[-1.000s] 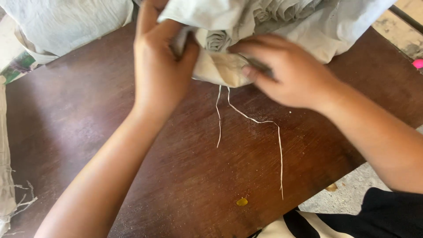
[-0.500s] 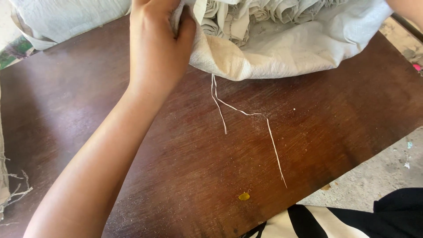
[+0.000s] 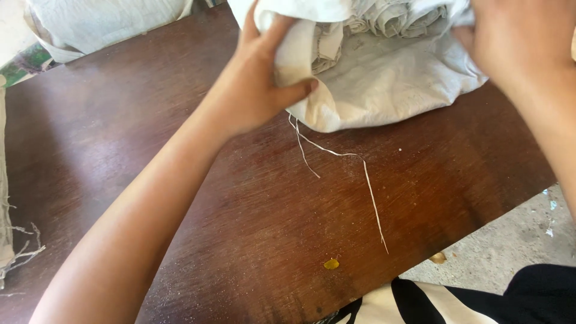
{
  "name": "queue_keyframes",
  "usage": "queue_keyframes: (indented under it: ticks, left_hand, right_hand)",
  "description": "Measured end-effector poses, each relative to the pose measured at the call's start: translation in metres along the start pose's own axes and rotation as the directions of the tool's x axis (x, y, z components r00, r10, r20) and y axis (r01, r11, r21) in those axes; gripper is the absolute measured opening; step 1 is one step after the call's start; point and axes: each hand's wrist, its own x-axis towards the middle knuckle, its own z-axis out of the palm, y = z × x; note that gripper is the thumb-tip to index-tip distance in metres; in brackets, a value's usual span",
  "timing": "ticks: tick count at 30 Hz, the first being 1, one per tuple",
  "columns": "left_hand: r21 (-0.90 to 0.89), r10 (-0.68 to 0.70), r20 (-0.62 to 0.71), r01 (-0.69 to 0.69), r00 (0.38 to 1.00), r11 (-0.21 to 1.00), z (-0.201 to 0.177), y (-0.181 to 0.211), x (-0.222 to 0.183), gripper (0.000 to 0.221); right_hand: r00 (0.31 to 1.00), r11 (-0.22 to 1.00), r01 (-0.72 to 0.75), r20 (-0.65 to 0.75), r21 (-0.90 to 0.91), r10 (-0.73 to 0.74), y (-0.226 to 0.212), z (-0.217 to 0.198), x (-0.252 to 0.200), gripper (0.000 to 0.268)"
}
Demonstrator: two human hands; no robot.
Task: The recorder is sorting and stacking large woven sacks on a wooden table.
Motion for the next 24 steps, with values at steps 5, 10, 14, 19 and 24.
queue_keyframes:
  ticks: [5, 10, 14, 19, 24]
  left_hand:
    - [-0.085, -0.007, 0.153, 0.020, 0.988, 0.996, 0.047, -0.027, 0.001, 0.102]
    - [-0.130, 0.118, 0.088, -0.106, 0.989, 0.986, 0.078, -0.037, 0.024, 0.106]
    - [-0.164, 0.125, 0.179, -0.095, 0.976, 0.982, 0.065, -0.014, 0.025, 0.113]
    - [0.324, 0.340, -0.001, -0.321, 0.940, 0.890, 0.031, 0.024, -0.020, 0.127]
    - [-0.183, 0.183, -0.147, -0.208, 0.972, 0.961, -0.028, 0.036, -0.049, 0.093]
  right_hand:
    - [0.993, 0.998, 0.050, -0.107, -0.034, -0.053, -0.048, -0.126, 0.019, 0.077]
    - [0.983, 0.881, 0.143, -0.165, 0.451, -0.075, -0.045, -0.162, 0.015, 0.075]
    - [0.973, 0.870, 0.171, -0.215, 0.462, -0.077, -0.036, -0.166, 0.011, 0.070]
    - [0.939, 0.602, 0.290, -0.341, 0.744, -0.031, -0.055, -0.193, 0.046, 0.075]
    - [0.931, 0.135, 0.361, -0.364, 0.923, -0.005, -0.082, -0.210, 0.073, 0.070]
